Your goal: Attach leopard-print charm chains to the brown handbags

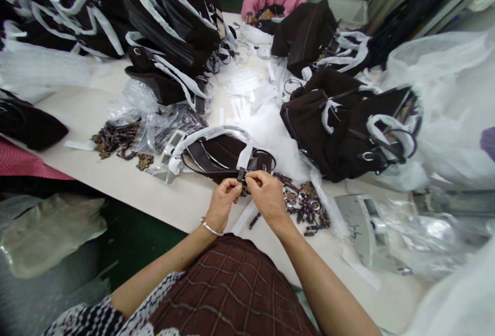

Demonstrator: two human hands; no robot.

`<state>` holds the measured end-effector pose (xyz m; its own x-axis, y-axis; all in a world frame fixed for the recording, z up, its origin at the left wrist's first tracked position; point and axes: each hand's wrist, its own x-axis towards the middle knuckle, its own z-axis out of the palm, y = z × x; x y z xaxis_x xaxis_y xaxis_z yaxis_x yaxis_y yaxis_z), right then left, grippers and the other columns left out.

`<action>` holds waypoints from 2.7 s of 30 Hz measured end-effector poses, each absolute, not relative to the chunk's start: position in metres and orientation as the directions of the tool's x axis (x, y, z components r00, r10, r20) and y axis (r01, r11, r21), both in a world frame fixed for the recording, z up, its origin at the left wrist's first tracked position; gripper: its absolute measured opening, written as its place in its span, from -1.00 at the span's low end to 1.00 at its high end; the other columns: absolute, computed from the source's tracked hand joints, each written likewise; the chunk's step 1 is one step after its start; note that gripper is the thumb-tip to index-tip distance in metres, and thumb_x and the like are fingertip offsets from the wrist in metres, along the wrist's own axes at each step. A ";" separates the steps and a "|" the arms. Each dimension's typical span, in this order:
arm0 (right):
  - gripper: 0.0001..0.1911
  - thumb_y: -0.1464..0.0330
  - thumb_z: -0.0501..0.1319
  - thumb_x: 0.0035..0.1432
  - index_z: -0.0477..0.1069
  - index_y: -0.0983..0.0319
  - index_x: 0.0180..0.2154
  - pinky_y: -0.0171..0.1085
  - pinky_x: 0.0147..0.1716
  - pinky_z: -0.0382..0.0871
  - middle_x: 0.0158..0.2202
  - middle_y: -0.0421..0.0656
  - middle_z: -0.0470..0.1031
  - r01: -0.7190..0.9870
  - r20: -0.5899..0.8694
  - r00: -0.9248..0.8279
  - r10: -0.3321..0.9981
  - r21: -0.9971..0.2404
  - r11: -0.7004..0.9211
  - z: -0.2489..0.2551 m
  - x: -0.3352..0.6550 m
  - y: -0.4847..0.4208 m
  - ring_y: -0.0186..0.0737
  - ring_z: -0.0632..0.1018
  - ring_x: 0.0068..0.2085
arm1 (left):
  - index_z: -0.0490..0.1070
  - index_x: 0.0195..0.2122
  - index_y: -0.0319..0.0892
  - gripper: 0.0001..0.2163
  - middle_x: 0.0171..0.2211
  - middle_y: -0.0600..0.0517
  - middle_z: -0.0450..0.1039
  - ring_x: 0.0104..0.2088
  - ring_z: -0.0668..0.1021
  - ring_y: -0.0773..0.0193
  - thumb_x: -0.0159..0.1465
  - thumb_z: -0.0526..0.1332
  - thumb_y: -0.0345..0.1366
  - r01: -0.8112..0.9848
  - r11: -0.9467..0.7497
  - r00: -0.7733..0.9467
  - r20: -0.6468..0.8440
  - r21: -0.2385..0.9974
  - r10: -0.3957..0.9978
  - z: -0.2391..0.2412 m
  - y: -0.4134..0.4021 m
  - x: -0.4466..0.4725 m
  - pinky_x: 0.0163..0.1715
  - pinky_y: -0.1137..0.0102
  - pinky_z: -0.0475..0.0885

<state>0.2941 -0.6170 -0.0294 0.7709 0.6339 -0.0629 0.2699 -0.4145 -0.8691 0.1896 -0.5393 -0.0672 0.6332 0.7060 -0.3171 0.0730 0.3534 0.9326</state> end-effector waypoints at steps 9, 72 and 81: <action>-0.79 0.30 0.17 0.10 0.55 0.19 -0.30 -0.30 -0.36 0.41 -0.40 -0.20 0.60 0.237 -0.100 0.772 0.628 -0.871 -0.430 -0.026 0.297 -0.616 -0.25 0.57 -0.43 | 0.37 -0.39 -0.22 -0.84 -0.54 0.14 0.27 -0.56 0.26 0.45 0.10 0.27 -0.24 0.080 0.421 0.635 -0.372 0.903 0.677 -0.067 -0.540 0.190 -0.58 0.52 0.16; -0.74 0.22 0.16 0.06 0.56 0.22 -0.38 -0.38 -0.65 0.25 -0.61 -0.24 0.45 0.264 -0.148 0.699 0.700 -0.856 -0.444 -0.023 0.323 -0.597 -0.33 0.39 -0.62 | 0.40 -0.41 -0.20 -0.90 -0.53 0.14 0.38 -0.57 0.34 0.44 0.15 0.21 -0.28 0.187 0.186 0.555 -0.260 0.965 0.790 -0.067 -0.523 0.219 -0.52 0.52 0.28; -0.83 0.28 0.22 0.02 0.50 0.26 -0.44 -0.39 -0.60 0.17 -0.62 -0.28 0.35 0.224 -0.137 0.693 0.708 -0.892 -0.393 -0.025 0.324 -0.602 -0.37 0.33 -0.57 | 0.42 -0.42 -0.21 -0.90 -0.54 0.11 0.41 -0.55 0.42 0.40 0.12 0.23 -0.29 0.241 0.109 0.581 -0.233 0.964 0.780 -0.060 -0.523 0.217 -0.50 0.50 0.34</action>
<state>0.3237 -0.6018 -0.0250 0.6925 0.7082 -0.1375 0.2243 -0.3925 -0.8920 0.2171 -0.5233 -0.0598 0.5806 0.7800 -0.2334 0.2409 0.1093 0.9644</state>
